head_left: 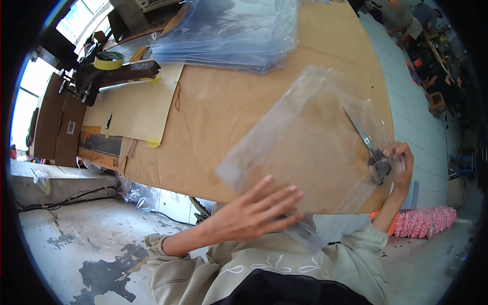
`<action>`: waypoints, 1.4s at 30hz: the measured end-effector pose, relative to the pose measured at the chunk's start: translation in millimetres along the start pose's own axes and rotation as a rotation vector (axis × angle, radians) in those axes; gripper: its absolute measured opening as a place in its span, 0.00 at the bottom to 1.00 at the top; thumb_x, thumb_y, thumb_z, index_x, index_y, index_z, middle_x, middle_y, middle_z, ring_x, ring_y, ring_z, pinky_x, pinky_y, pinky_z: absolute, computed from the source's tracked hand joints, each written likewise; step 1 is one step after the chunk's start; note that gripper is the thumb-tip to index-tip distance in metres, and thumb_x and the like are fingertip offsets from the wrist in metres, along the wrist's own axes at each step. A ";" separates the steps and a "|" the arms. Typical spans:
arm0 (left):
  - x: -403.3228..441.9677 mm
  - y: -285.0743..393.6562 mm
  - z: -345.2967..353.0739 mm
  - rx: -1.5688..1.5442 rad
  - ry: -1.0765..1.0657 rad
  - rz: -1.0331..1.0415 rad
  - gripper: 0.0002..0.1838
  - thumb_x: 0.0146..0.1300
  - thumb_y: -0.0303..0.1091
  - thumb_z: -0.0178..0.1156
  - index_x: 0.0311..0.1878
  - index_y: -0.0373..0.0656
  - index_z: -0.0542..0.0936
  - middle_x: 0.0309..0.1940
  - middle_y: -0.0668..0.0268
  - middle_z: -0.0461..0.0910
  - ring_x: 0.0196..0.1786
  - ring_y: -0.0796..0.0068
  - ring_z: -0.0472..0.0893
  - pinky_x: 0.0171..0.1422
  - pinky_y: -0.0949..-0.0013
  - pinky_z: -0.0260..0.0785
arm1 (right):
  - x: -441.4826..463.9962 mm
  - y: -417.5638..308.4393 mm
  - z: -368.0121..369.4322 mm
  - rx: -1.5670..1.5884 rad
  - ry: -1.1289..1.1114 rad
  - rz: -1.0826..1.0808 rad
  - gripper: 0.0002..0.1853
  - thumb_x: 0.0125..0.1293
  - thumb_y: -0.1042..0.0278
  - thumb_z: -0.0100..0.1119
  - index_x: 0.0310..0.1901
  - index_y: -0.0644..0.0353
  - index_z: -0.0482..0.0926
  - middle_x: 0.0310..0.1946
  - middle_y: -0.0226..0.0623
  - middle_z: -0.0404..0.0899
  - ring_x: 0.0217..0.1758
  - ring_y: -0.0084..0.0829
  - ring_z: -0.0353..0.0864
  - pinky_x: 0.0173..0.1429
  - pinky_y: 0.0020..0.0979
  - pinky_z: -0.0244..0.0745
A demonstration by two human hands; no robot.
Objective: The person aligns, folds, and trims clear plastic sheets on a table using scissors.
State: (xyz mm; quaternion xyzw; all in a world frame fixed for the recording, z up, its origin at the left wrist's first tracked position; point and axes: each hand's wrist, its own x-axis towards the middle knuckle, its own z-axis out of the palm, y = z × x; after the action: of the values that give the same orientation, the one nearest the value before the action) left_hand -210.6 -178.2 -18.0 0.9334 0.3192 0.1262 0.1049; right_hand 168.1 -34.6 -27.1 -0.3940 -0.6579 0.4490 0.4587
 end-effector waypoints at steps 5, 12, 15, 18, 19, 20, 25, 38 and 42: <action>20.6 25.3 29.2 0.097 0.009 0.041 0.29 0.58 0.37 0.50 0.66 0.56 0.64 0.69 0.61 0.56 0.70 0.56 0.58 0.70 0.43 0.51 | 52.9 -4.1 18.5 -0.189 -0.128 -0.015 0.02 0.59 0.80 0.47 0.32 0.64 0.70 0.36 0.35 0.75 0.44 0.27 0.74 0.52 0.26 0.67; 33.5 36.6 33.9 0.116 0.031 -0.094 0.30 0.58 0.39 0.52 0.67 0.55 0.63 0.69 0.61 0.56 0.70 0.55 0.58 0.69 0.42 0.51 | 50.5 -9.5 29.7 -0.536 0.300 0.027 0.10 0.65 0.76 0.47 0.46 0.67 0.75 0.44 0.38 0.78 0.52 0.28 0.74 0.59 0.27 0.65; 32.4 36.6 37.8 0.047 0.091 -0.106 0.33 0.56 0.46 0.56 0.66 0.52 0.64 0.68 0.59 0.57 0.71 0.57 0.57 0.69 0.42 0.51 | 16.3 -36.8 49.8 -0.624 0.339 -0.012 0.10 0.67 0.73 0.48 0.46 0.67 0.75 0.45 0.39 0.77 0.52 0.28 0.74 0.58 0.28 0.66; 18.4 38.6 15.9 -0.167 0.092 -0.161 0.38 0.52 0.51 0.60 0.66 0.48 0.64 0.67 0.59 0.60 0.66 0.58 0.64 0.66 0.50 0.57 | -19.1 -70.7 90.1 -0.848 0.118 -0.026 0.12 0.63 0.71 0.54 0.47 0.64 0.75 0.50 0.40 0.76 0.53 0.34 0.75 0.57 0.30 0.68; 5.4 38.6 13.6 -0.192 0.225 -0.224 0.33 0.53 0.47 0.60 0.61 0.44 0.68 0.60 0.57 0.67 0.59 0.59 0.69 0.61 0.56 0.62 | -28.4 -72.6 100.3 -0.889 0.082 0.003 0.13 0.62 0.71 0.55 0.48 0.63 0.75 0.51 0.40 0.75 0.54 0.36 0.74 0.58 0.32 0.68; -10.6 40.9 11.6 -0.218 0.359 -0.288 0.28 0.54 0.43 0.61 0.57 0.39 0.72 0.53 0.55 0.73 0.52 0.60 0.74 0.55 0.62 0.66 | -37.1 -72.6 108.6 -0.931 0.044 0.032 0.14 0.61 0.72 0.56 0.48 0.62 0.75 0.53 0.40 0.74 0.56 0.38 0.74 0.59 0.33 0.67; -77.2 60.2 60.0 -1.021 1.043 -1.004 0.13 0.64 0.33 0.51 0.48 0.35 0.74 0.35 0.64 0.76 0.34 0.78 0.73 0.40 0.75 0.67 | -54.7 -52.9 117.1 -0.983 0.015 0.106 0.17 0.60 0.71 0.56 0.52 0.60 0.73 0.59 0.38 0.70 0.63 0.41 0.67 0.65 0.38 0.60; -83.4 48.4 71.5 -2.236 0.720 -0.657 0.25 0.62 0.36 0.58 0.60 0.38 0.67 0.51 0.64 0.71 0.56 0.75 0.71 0.57 0.69 0.66 | -59.3 -43.1 115.7 -0.966 0.021 0.092 0.17 0.63 0.69 0.53 0.55 0.58 0.71 0.61 0.37 0.68 0.65 0.41 0.65 0.71 0.43 0.51; -73.7 43.4 67.3 -2.355 0.577 -0.593 0.35 0.52 0.39 0.68 0.61 0.42 0.64 0.53 0.66 0.69 0.58 0.73 0.68 0.61 0.66 0.61 | -59.1 -40.8 114.5 -0.966 0.018 0.073 0.17 0.64 0.70 0.53 0.55 0.59 0.71 0.61 0.37 0.68 0.65 0.41 0.65 0.71 0.43 0.52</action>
State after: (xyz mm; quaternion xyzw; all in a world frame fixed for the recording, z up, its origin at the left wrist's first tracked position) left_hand -221.9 -265.4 -82.2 0.1028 0.2217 0.5066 0.8268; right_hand 70.1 -127.5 -23.2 -0.5888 -0.7727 0.1045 0.2128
